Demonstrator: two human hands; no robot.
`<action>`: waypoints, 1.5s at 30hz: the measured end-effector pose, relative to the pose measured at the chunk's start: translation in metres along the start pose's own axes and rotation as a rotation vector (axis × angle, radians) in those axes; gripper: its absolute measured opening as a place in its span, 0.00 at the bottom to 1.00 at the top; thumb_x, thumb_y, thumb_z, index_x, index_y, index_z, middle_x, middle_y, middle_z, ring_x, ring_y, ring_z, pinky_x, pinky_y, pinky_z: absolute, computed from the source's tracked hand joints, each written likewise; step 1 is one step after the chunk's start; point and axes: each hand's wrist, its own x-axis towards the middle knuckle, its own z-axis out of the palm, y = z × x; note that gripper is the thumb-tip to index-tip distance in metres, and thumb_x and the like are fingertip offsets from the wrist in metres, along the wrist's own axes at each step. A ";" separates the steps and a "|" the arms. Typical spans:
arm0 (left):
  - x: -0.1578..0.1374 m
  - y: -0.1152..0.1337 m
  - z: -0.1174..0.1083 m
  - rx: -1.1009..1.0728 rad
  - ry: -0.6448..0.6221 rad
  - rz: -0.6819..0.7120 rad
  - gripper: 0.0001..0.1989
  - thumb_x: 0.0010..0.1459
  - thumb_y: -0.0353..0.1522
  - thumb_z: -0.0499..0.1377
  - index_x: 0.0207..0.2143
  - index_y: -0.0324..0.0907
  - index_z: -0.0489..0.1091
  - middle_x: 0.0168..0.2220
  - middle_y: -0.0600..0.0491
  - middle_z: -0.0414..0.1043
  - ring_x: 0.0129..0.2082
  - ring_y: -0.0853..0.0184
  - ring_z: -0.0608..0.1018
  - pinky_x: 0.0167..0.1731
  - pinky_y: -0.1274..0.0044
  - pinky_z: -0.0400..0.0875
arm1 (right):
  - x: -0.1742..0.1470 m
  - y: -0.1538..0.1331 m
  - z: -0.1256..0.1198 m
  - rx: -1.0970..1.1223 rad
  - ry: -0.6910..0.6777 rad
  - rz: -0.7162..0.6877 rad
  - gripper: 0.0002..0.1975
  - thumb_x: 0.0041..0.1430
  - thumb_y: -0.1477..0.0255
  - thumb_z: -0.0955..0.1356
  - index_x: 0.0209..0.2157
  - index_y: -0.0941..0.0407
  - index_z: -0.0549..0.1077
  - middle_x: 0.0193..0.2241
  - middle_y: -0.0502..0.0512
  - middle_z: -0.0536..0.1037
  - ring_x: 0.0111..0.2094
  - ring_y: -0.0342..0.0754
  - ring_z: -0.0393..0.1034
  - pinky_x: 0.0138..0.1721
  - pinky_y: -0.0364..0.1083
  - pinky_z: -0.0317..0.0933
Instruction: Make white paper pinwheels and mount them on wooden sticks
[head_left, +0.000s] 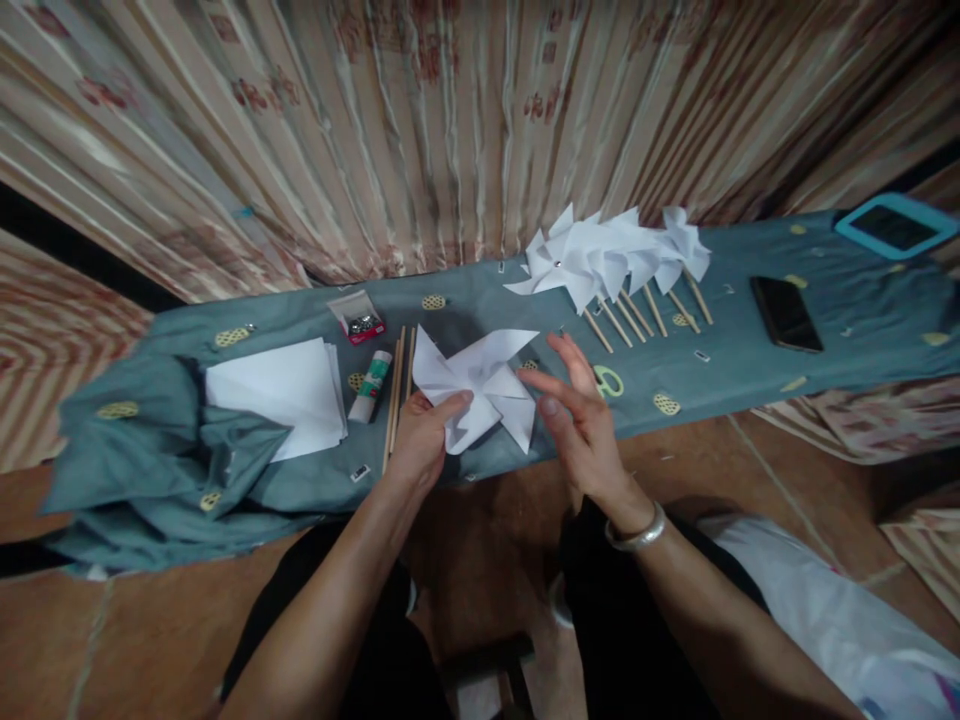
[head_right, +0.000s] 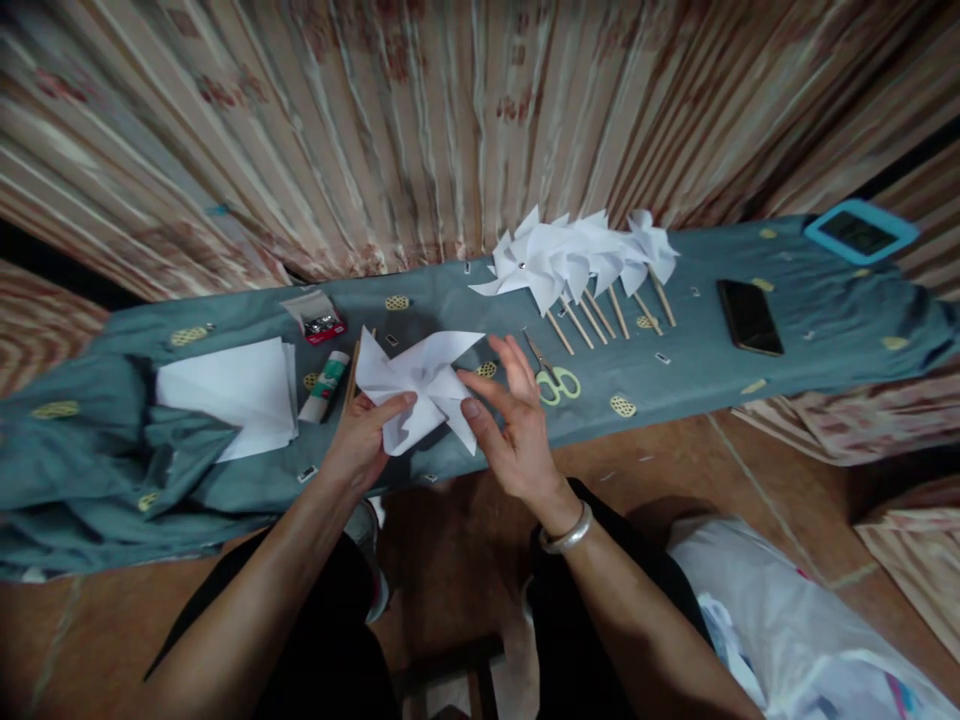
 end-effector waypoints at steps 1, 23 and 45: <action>-0.001 0.001 0.000 -0.007 0.005 0.001 0.18 0.30 0.29 0.73 0.30 0.36 0.77 0.29 0.51 0.80 0.27 0.67 0.79 0.35 0.76 0.73 | 0.000 -0.002 0.001 0.032 0.012 0.033 0.20 0.65 0.57 0.61 0.49 0.50 0.76 0.65 0.53 0.59 0.68 0.55 0.45 0.67 0.61 0.41; -0.015 0.003 -0.009 0.099 -0.002 0.046 0.19 0.31 0.32 0.73 0.29 0.36 0.76 0.27 0.52 0.80 0.24 0.68 0.77 0.30 0.76 0.72 | 0.016 -0.021 0.036 0.839 -0.089 0.713 0.30 0.37 0.65 0.79 0.45 0.52 0.71 0.32 0.49 0.82 0.28 0.51 0.77 0.33 0.49 0.70; -0.019 0.006 -0.009 0.188 -0.046 0.050 0.22 0.29 0.35 0.74 0.30 0.36 0.77 0.29 0.50 0.80 0.27 0.66 0.78 0.33 0.74 0.73 | 0.016 -0.019 0.039 0.702 -0.035 0.713 0.21 0.36 0.64 0.77 0.34 0.55 0.74 0.29 0.51 0.81 0.29 0.49 0.75 0.33 0.49 0.68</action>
